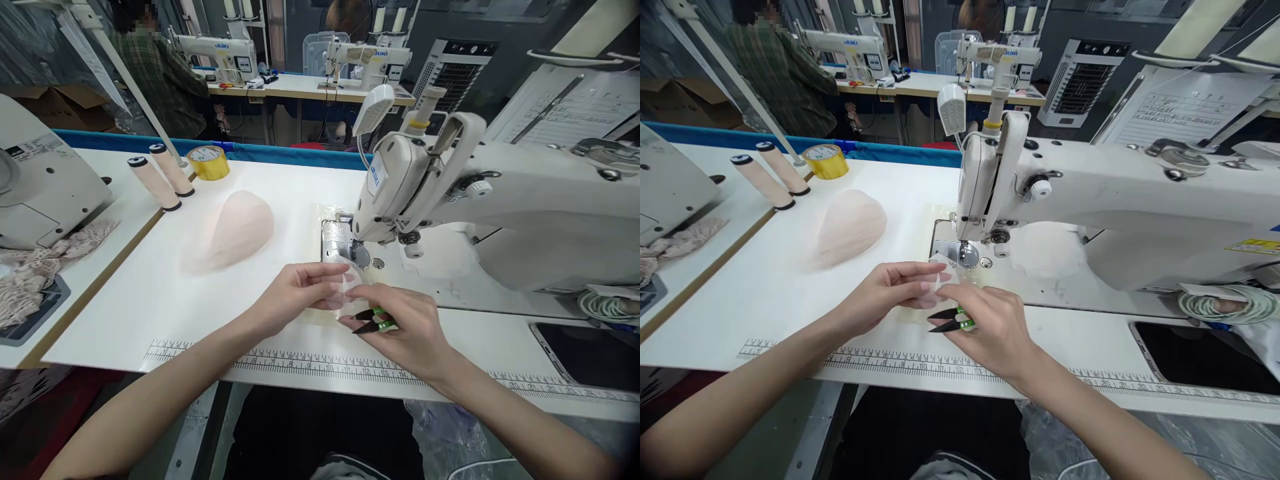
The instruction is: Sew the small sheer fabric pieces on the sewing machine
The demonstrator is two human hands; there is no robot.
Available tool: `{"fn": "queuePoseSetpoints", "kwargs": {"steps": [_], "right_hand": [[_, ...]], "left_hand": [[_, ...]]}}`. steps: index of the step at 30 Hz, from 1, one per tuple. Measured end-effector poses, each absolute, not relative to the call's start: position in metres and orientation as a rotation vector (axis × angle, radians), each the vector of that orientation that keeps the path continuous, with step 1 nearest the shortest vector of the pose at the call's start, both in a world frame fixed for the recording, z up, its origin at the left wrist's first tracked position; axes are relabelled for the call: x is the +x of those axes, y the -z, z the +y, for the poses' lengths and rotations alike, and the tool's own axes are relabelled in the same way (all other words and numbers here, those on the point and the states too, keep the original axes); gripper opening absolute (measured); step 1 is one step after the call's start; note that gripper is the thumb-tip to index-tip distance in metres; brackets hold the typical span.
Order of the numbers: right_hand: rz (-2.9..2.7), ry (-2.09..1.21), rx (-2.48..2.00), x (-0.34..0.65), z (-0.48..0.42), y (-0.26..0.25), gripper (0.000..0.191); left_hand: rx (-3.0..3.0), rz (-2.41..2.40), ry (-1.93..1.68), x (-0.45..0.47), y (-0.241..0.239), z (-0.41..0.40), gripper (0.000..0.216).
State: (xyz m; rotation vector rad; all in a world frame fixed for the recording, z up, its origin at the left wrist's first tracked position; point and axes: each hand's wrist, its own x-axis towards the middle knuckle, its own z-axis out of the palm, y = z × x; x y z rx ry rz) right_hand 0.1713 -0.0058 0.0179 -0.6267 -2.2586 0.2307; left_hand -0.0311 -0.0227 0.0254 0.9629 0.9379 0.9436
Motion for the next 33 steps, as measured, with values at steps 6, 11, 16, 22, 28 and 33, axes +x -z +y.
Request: {"fn": "queuePoseSetpoints", "kwargs": {"steps": [6, 11, 16, 22, 28, 33], "right_hand": [[-2.215, -0.068, -0.686, 0.165, -0.004, -0.010, 0.009], [-2.145, -0.250, -0.667, 0.164, -0.002, -0.011, 0.016], [-2.158, -0.238, -0.642, 0.165, -0.002, -0.010, 0.023], [-2.204, -0.144, -0.678, 0.165, -0.005, -0.007, 0.005], [-2.228, 0.118, -0.713, 0.163, -0.001, -0.005, 0.021], [-2.221, 0.090, -0.720, 0.160, 0.001, -0.003, 0.003]], "left_hand": [[0.909, 0.935, -0.973, -0.032, -0.025, -0.023, 0.044], [0.949, 0.925, -0.997, -0.032, -0.020, -0.022, 0.048], [0.978, 0.935, -1.021, -0.030, -0.014, -0.022, 0.049], [0.967, 1.011, -1.071, -0.029, -0.012, -0.020, 0.046], [0.961, 1.012, -1.073, -0.029, -0.012, -0.021, 0.043], [0.967, 1.009, -1.050, -0.028, -0.013, -0.021, 0.045]]}}
